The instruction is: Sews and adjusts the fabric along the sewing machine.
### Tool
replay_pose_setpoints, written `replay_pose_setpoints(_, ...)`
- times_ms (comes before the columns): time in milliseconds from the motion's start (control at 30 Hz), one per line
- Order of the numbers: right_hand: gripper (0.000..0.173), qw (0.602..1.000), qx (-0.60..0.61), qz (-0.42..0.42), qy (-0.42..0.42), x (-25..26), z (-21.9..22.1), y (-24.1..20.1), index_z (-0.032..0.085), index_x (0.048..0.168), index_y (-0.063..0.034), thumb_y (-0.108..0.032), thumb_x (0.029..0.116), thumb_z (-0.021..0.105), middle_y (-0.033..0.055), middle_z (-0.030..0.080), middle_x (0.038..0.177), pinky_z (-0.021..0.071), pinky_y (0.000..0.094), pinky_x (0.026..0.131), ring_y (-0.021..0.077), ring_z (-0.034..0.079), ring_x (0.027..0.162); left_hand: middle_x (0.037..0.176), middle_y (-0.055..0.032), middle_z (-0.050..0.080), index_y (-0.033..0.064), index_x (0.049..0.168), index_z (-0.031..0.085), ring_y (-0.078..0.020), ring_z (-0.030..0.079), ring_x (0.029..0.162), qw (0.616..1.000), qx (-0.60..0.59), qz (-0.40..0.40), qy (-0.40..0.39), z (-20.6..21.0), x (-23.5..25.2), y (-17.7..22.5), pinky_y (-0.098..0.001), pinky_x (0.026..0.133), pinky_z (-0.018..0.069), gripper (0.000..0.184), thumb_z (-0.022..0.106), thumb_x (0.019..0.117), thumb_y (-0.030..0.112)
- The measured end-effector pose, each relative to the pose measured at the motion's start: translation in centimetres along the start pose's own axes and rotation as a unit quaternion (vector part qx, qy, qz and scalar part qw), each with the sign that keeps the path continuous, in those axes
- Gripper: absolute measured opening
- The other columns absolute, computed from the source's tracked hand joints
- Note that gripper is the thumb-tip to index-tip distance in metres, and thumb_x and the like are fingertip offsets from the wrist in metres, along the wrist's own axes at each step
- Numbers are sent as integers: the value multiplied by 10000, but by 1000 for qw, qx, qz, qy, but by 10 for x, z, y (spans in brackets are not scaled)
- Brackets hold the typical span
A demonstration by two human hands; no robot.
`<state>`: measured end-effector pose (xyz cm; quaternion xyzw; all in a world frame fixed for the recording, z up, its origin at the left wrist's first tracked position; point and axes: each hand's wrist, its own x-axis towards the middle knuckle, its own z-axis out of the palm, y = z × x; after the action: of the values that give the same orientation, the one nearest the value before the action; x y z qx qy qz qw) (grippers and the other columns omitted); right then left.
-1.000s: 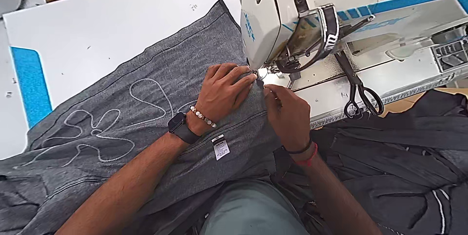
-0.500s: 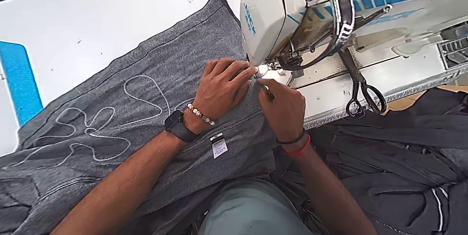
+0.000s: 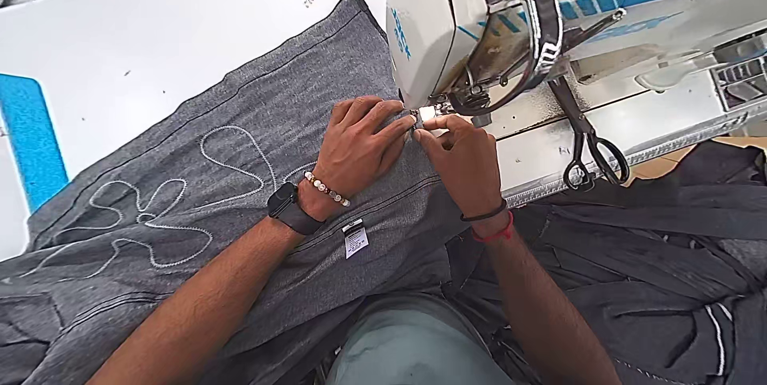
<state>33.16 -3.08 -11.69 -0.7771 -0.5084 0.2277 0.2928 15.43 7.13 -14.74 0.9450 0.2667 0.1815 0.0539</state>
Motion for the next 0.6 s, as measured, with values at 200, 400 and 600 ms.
replay_pose_setpoints(200, 179, 999, -28, 11, 19, -3, 6, -4, 721, 1104, -161, -252, 953, 694, -28, 651, 660, 454, 403, 462, 161, 586, 524, 1291, -44, 670, 231, 1256, 732, -280, 571, 1237, 1000, 1, 3, 4, 0, 0, 0, -471, 1045, 407, 292, 553, 1039, 314)
replay_pose_setpoints(400, 178, 999, -22, -5, 38, -5, 11, 1, 720, 1111, -165, -221, 965, 634, -37, 586, 604, 413, 379, 428, 140, 529, 477, 1379, -42, 623, 304, 1338, 696, -281, 532, 1286, 1000, 12, 1, -11, 2, -1, -1, -482, 1067, 379, 351, 517, 1045, 374)
replay_pose_setpoints(600, 281, 978, -151, -126, 75, -9, 20, 8, 757, 1204, -102, -178, 993, 586, 53, 686, 723, 467, 413, 456, 231, 631, 562, 1381, -27, 618, 319, 1354, 684, -273, 518, 1288, 1000, 22, -6, -15, 4, -2, 1, -482, 1076, 355, 380, 481, 1046, 410)
